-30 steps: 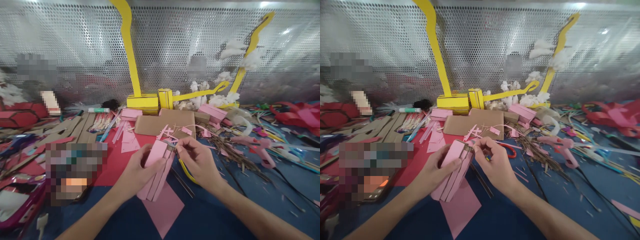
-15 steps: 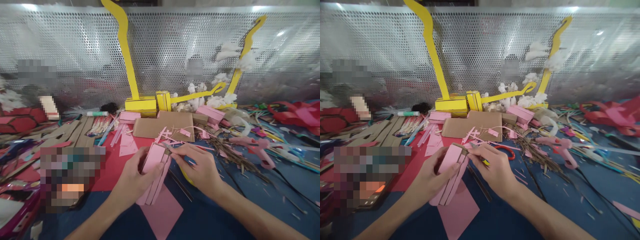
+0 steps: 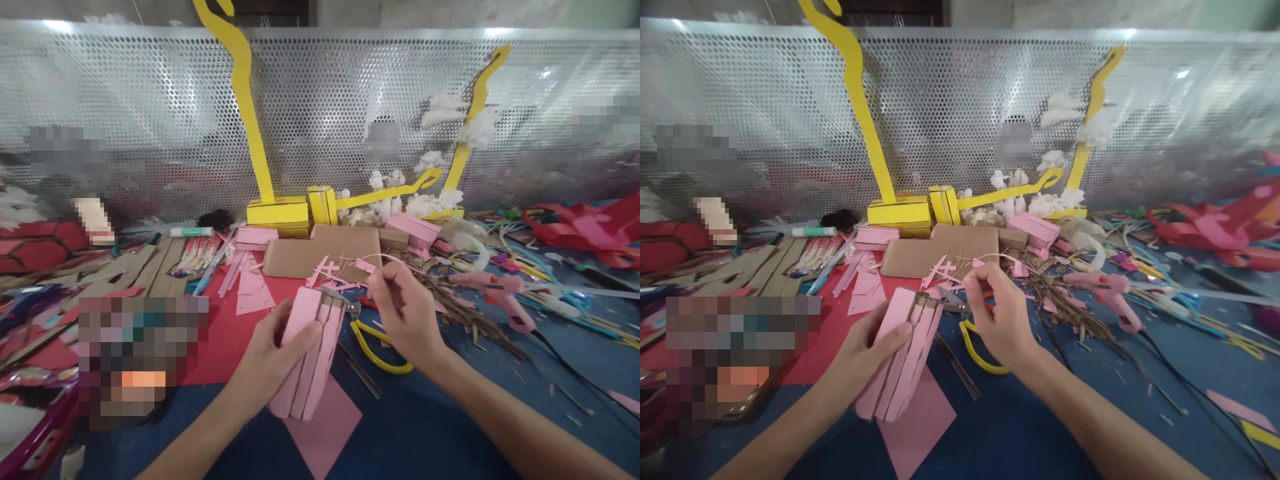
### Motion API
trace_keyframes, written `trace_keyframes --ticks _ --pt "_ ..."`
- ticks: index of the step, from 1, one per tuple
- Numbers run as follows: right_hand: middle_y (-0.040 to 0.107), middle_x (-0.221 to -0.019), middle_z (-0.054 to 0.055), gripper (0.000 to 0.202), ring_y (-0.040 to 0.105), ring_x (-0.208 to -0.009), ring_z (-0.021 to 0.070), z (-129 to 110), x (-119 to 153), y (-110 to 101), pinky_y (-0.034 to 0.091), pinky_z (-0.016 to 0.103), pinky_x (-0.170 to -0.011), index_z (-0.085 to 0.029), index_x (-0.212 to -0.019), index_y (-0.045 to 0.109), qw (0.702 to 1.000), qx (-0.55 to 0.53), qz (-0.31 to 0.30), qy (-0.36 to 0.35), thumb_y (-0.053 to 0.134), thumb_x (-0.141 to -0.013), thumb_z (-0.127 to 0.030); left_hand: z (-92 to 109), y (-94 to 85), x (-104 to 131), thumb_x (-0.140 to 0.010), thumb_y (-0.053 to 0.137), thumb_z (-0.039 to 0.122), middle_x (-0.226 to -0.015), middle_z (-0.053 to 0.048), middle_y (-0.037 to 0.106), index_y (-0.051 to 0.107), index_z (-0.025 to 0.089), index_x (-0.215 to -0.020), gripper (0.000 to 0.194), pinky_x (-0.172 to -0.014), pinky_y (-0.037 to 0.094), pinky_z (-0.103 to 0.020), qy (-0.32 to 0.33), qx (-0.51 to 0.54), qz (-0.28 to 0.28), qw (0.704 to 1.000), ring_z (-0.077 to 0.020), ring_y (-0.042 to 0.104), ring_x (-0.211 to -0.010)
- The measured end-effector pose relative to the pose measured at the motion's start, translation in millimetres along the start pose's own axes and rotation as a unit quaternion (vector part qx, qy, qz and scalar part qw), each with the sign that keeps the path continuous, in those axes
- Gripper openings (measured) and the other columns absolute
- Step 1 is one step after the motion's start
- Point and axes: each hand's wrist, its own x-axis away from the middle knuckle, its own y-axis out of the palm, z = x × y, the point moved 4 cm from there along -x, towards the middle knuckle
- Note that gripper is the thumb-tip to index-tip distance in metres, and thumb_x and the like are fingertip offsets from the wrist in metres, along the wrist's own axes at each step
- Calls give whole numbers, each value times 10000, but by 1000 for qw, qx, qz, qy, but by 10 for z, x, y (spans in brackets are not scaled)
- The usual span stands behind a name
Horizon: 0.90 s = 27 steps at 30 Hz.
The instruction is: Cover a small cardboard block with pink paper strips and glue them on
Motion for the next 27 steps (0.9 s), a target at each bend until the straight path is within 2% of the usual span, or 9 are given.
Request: trace_keyframes --ticks 3,5,7,10,12,14,17,21,27 --pt "564 -680 -13 280 537 -608 142 107 -65 -97 430 279 -596 -216 -835 578 999 33 14 12 446 -1064 -309 20 2 -16 -886 673 517 -1161 -98 749 649 196 -1223 466 -881 579 -386 -4 7 0 1000 -276 701 -1051" --pt "613 -712 4 287 571 -649 154 151 -105 -122 463 291 -638 -209 -855 633 999 49 9 14 466 -1059 -322 33 7 -24 -878 678 513 -1169 -105 747 654 190 -1217 468 -897 576 -396 -2 10 2 1000 -284 697 -1069" --pt "694 -879 44 178 631 -742 175 162 -124 -102 519 304 -678 -203 -1019 683 999 36 -10 26 558 -1017 -329 36 14 -24 -874 682 518 -1175 -114 743 654 181 -1205 474 -905 575 -406 -3 15 4 1000 -290 696 -1073" --pt "721 -1125 96 294 694 -877 195 102 -77 11 594 318 -734 -208 -1239 666 994 -58 -75 56 631 -975 -332 20 24 -12 -874 691 521 -1191 -120 734 638 180 -1212 483 -890 582 -406 -4 19 3 1000 -283 704 -1052" --pt "745 -1135 98 277 722 -904 193 29 8 124 620 318 -768 -209 -1219 698 976 -143 -143 80 606 -995 -343 14 30 -3 -876 707 495 -1236 -116 718 613 195 -1253 491 -906 578 -393 9 18 -1 1000 -273 700 -1074" --pt "768 -1136 95 293 745 -903 196 -33 96 204 638 316 -771 -212 -1233 711 956 -210 -180 102 629 -987 -349 16 39 7 -886 714 457 -1296 -108 694 581 218 -1306 501 -942 566 -376 28 12 -9 999 -259 687 -1119" --pt "775 -1206 83 345 763 -989 222 -68 160 239 651 343 -847 -231 -1272 720 940 -260 -183 127 703 -943 -333 24 47 21 -911 692 428 -1332 -109 678 559 222 -1333 488 -955 561 -357 46 -8 -17 999 -246 680 -1140" --pt "757 -1268 51 308 719 -1173 256 -84 133 215 591 386 -1024 -252 -1242 759 928 -267 -213 150 702 -944 -305 42 33 36 -906 691 403 -1304 -122 696 566 191 -1321 482 -930 571 -349 61 -49 -3 997 -248 694 -1109" --pt "743 -1280 13 328 703 -1206 258 -111 111 181 542 413 -1093 -278 -1273 739 931 -254 -221 138 649 -960 -236 64 19 27 -890 695 384 -1259 -121 724 581 170 -1304 480 -892 584 -329 70 -93 18 993 -238 718 -1044"
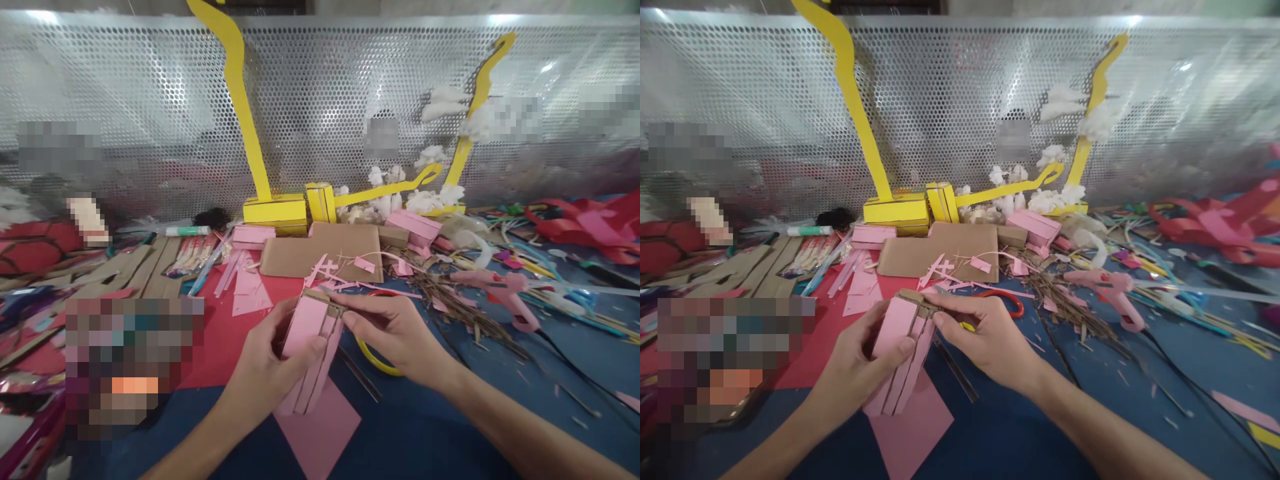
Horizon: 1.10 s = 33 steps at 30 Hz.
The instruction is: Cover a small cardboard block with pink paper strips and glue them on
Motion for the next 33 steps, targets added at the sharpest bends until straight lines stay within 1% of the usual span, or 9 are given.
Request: trace_keyframes --ticks 8,13,18,20,22,24,26,31,33 --pt "708 -1328 26 389 660 -1269 275 19 23 16 478 483 -1148 -237 -1327 700 1000 20 -5 15 591 -957 -187 9 2 4 -884 692 367 -1224 -123 745 598 166 -1293 465 -858 606 -317 7 -3 -1 1000 -229 734 -1015" --pt "710 -1328 21 373 682 -1238 273 37 33 11 548 439 -1084 -256 -1314 712 1000 7 5 11 631 -952 -221 25 -2 11 -871 698 369 -1222 -126 747 611 161 -1304 488 -856 615 -330 8 -5 5 1000 -242 735 -1026" --pt "748 -1263 8 412 732 -1154 256 -51 26 13 585 381 -1036 -236 -1310 720 993 112 12 -34 597 -926 -147 -20 13 -3 -880 700 378 -1247 -126 738 609 163 -1325 502 -864 616 -340 8 -2 1 1000 -249 729 -1049" --pt "755 -1250 5 450 748 -1115 254 -56 27 14 615 363 -976 -238 -1334 704 985 163 15 -51 565 -922 -124 -40 12 -6 -885 701 379 -1253 -118 737 607 173 -1340 508 -881 611 -346 11 -7 3 1000 -248 725 -1059" --pt "775 -1213 6 459 775 -1029 248 -41 34 7 648 329 -863 -240 -1330 710 976 203 24 -71 547 -920 -115 -56 6 -6 -892 698 383 -1257 -109 736 609 184 -1349 506 -892 606 -350 12 -14 5 1000 -242 726 -1050" --pt "805 -1136 14 432 793 -906 222 -27 45 -9 648 284 -761 -221 -1282 745 969 226 37 -88 540 -918 -109 -60 1 -5 -897 695 391 -1250 -107 739 625 186 -1334 488 -892 605 -352 11 -20 5 1000 -240 732 -1027" --pt "824 -1061 20 391 792 -824 194 -21 53 -26 635 250 -719 -204 -1229 773 968 227 42 -93 534 -932 -116 -54 3 -6 -898 693 402 -1218 -109 751 641 180 -1315 475 -870 610 -349 7 -16 1 1000 -243 740 -1001" --pt "811 -1124 29 325 786 -945 203 -37 49 -40 625 248 -847 -197 -1217 777 975 206 29 -82 610 -938 -192 -23 16 -7 -891 701 407 -1240 -110 748 631 187 -1347 511 -862 615 -335 -7 5 -13 1000 -258 738 -1043" --pt "819 -1092 27 314 788 -916 202 -22 44 -42 630 252 -839 -188 -1190 789 974 208 36 -78 629 -919 -190 -18 14 -9 -890 703 410 -1266 -111 738 620 194 -1364 528 -884 610 -341 -3 2 -12 1000 -260 731 -1063"
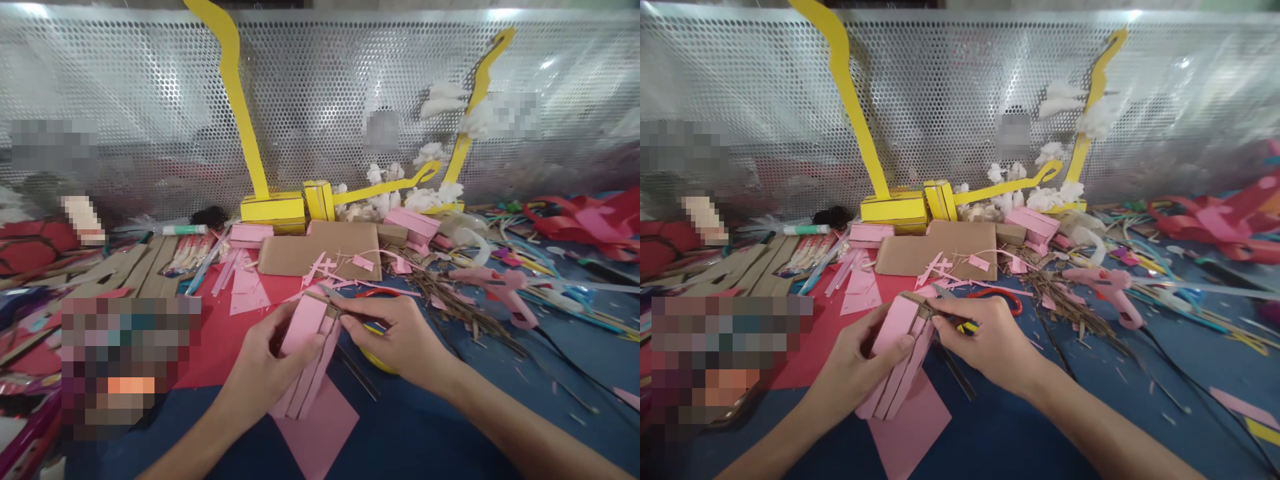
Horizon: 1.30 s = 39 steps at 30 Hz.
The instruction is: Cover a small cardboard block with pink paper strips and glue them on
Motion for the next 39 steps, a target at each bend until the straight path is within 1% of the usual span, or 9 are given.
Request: trace_keyframes --ticks 6,10,16,22,27,29,32,36,39 --pt "820 -1083 36 333 780 -830 203 49 13 23 628 261 -708 -193 -1209 783 999 39 -4 -8 585 -941 -201 -25 1 -15 -902 691 426 -1258 -122 735 620 184 -1355 519 -910 603 -376 -5 -5 -7 1000 -257 731 -1039" --pt "833 -960 12 344 761 -726 187 14 0 1 605 257 -624 -229 -1197 790 999 52 -12 -9 548 -957 -186 -10 8 -16 -903 685 433 -1239 -125 741 622 183 -1353 519 -892 610 -395 -8 1 -12 1000 -271 732 -1038" --pt "811 -1116 28 301 784 -946 226 26 0 19 632 300 -838 -238 -1192 784 1000 0 -1 -11 623 -939 -216 6 -3 -4 -906 680 417 -1251 -118 735 613 195 -1365 515 -897 602 -390 -1 -6 -2 1000 -271 724 -1053" --pt "813 -1105 36 301 787 -929 229 81 15 53 639 316 -802 -235 -1150 778 1000 6 3 17 565 -949 -167 -18 2 -11 -906 683 424 -1273 -127 718 590 176 -1349 517 -918 587 -383 -12 10 -4 1000 -261 710 -1071" --pt "786 -1138 55 281 760 -1046 215 32 20 60 612 322 -918 -230 -1194 637 994 -95 50 33 589 -930 -146 -27 17 -3 -924 677 407 -1330 -128 673 509 194 -1354 508 -942 568 -358 -22 67 -11 997 -244 689 -1123" --pt "776 -1096 49 212 763 -999 200 13 33 75 612 313 -905 -241 -1120 600 991 -113 64 31 611 -926 -159 -13 32 13 -925 680 394 -1342 -133 662 461 207 -1369 529 -930 570 -353 -31 95 -18 995 -252 682 -1151" --pt "761 -1040 41 119 758 -901 181 -11 56 96 613 298 -847 -241 -1018 593 993 -86 77 27 632 -923 -181 23 59 32 -921 688 374 -1354 -136 646 437 221 -1350 520 -934 565 -352 -24 115 -27 993 -256 669 -1179" --pt "758 -1044 50 83 754 -898 182 -49 74 102 610 294 -818 -236 -1013 605 993 -66 96 15 624 -937 -208 41 79 37 -926 679 341 -1345 -130 635 436 227 -1328 483 -976 546 -385 20 93 -9 995 -254 648 -1195" --pt "763 -984 46 73 756 -858 181 -78 79 100 608 281 -777 -231 -1000 609 993 -50 109 12 622 -931 -209 27 86 48 -930 672 321 -1341 -128 632 426 229 -1341 488 -1024 516 -412 43 69 3 997 -267 618 -1242"
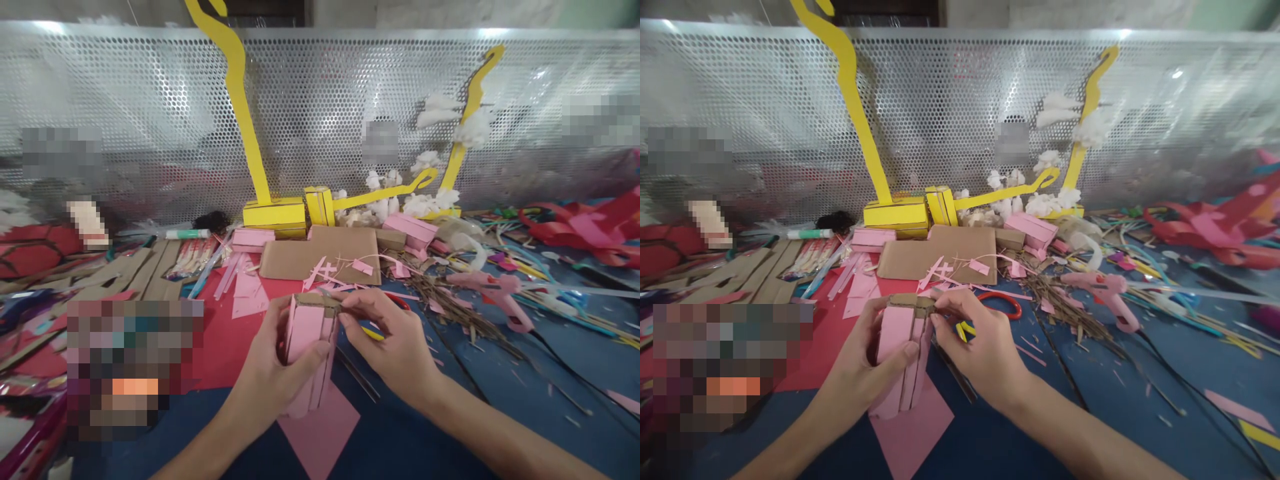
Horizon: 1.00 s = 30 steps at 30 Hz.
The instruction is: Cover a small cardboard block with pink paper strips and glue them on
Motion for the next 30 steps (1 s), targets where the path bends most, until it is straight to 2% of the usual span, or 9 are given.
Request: trace_keyframes --ticks 7,16,20,23,26,30 --pt "768 -895 36 38 714 -712 150 -31 -4 2 579 245 -697 -220 -941 629 999 31 3 6 598 -935 -199 1 9 37 -940 656 288 -1352 -108 622 390 250 -1341 483 -1050 487 -395 15 -29 6 999 -253 596 -1270" --pt "742 -866 29 77 731 -846 186 -31 6 -6 561 253 -749 -234 -899 578 999 46 -29 1 553 -969 -213 5 5 35 -925 664 286 -1360 -122 615 384 237 -1348 510 -1018 506 -377 2 -33 -6 999 -261 615 -1238" --pt "735 -887 39 94 700 -767 163 -35 -16 -17 528 234 -663 -222 -891 569 999 21 -29 18 535 -978 -220 38 6 17 -920 669 288 -1358 -123 607 404 226 -1332 494 -1071 473 -379 25 -13 -3 1000 -256 586 -1278" --pt "716 -864 32 91 659 -707 146 -6 -36 -36 514 238 -645 -220 -911 561 999 -5 -15 39 532 -995 -241 52 9 17 -921 667 309 -1336 -123 619 427 221 -1325 478 -1018 510 -361 19 3 -11 1000 -249 614 -1224" --pt "698 -856 29 89 664 -760 158 37 -47 -51 514 258 -685 -226 -952 546 998 -36 -8 49 518 -1022 -273 37 3 20 -926 665 330 -1296 -111 644 449 226 -1317 459 -942 546 -336 -4 20 -13 1000 -234 651 -1141" --pt "694 -940 51 113 664 -833 175 32 -64 -98 525 302 -753 -233 -962 513 996 -74 -1 54 478 -1046 -299 5 -3 16 -920 674 332 -1289 -102 653 457 237 -1323 468 -917 554 -330 -13 31 -16 999 -230 665 -1103"
